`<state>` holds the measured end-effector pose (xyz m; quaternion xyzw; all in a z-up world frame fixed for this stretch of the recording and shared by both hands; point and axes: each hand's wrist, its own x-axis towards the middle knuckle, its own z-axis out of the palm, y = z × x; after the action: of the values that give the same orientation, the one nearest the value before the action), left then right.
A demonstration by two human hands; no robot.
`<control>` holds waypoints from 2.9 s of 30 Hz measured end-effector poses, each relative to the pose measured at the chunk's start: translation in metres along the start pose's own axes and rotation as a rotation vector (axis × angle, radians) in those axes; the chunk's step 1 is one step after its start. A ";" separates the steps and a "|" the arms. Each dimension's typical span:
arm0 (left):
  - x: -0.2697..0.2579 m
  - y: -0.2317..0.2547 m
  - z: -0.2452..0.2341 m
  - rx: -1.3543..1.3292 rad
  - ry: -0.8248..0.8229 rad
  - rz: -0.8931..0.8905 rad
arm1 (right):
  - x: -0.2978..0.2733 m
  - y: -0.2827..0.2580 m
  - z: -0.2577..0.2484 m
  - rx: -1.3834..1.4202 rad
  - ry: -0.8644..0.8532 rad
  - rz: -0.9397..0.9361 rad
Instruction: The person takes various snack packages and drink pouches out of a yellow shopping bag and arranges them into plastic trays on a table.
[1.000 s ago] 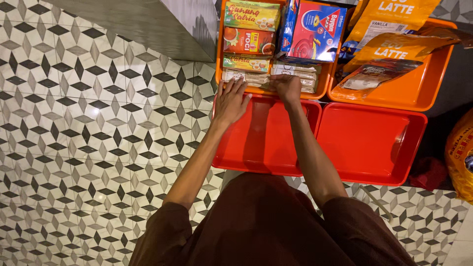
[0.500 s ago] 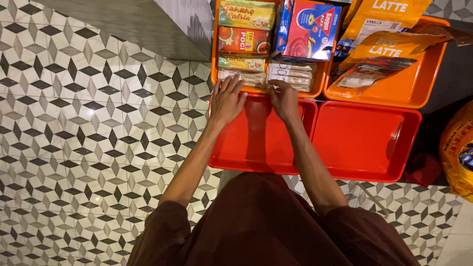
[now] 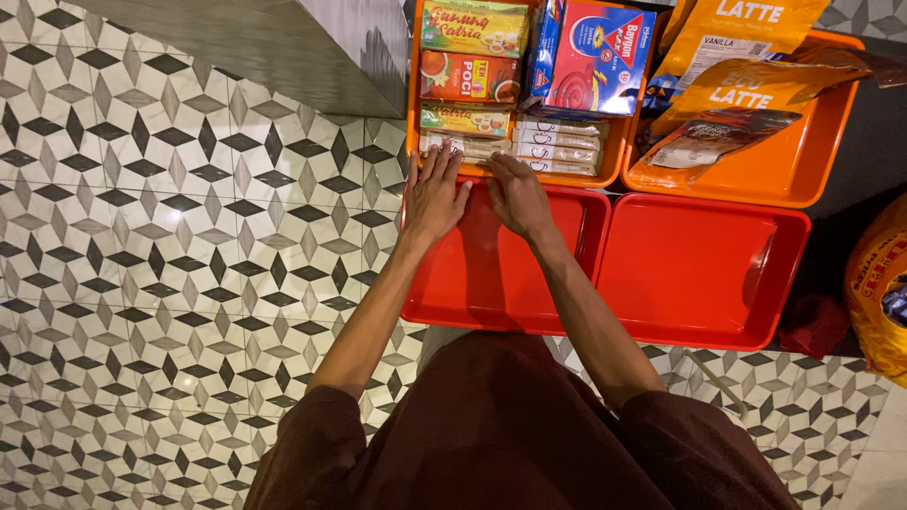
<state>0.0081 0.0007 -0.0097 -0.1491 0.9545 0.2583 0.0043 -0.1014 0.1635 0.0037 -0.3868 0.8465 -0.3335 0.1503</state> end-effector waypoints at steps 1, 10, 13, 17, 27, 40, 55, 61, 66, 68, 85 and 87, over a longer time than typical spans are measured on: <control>0.000 0.000 0.000 0.009 -0.008 -0.003 | -0.001 0.002 0.001 -0.021 -0.011 0.012; -0.001 -0.001 0.001 0.006 -0.036 -0.027 | -0.002 0.009 0.003 -0.056 -0.045 0.064; 0.000 -0.002 0.003 -0.013 -0.036 -0.031 | 0.000 0.008 0.004 -0.043 -0.036 0.070; -0.001 -0.004 0.004 -0.020 -0.026 -0.020 | -0.004 0.008 0.007 -0.054 -0.029 0.094; -0.001 -0.005 0.003 0.008 -0.041 -0.029 | -0.005 0.008 0.009 -0.059 -0.029 0.099; -0.001 -0.004 -0.001 -0.017 -0.049 -0.033 | -0.007 0.005 0.005 -0.041 -0.017 0.096; -0.055 0.045 -0.030 -0.241 0.082 0.001 | -0.102 -0.032 -0.038 0.054 0.120 0.211; -0.107 0.091 -0.024 -0.381 0.128 -0.005 | -0.185 -0.042 -0.048 0.091 0.153 0.360; -0.136 0.126 -0.011 -0.412 0.028 0.001 | -0.230 -0.036 -0.060 0.153 0.227 0.517; -0.142 0.136 -0.005 -0.384 0.004 0.038 | -0.242 -0.033 -0.069 0.153 0.265 0.560; -0.128 0.327 0.051 -0.489 -0.065 0.131 | -0.399 0.038 -0.231 0.185 0.686 0.638; -0.132 0.359 0.065 -0.525 -0.059 0.157 | -0.422 0.052 -0.250 0.165 0.711 0.630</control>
<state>0.0263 0.3652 0.1213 -0.0629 0.8629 0.5007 -0.0268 0.0178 0.6193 0.1500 0.0396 0.8920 -0.4496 -0.0244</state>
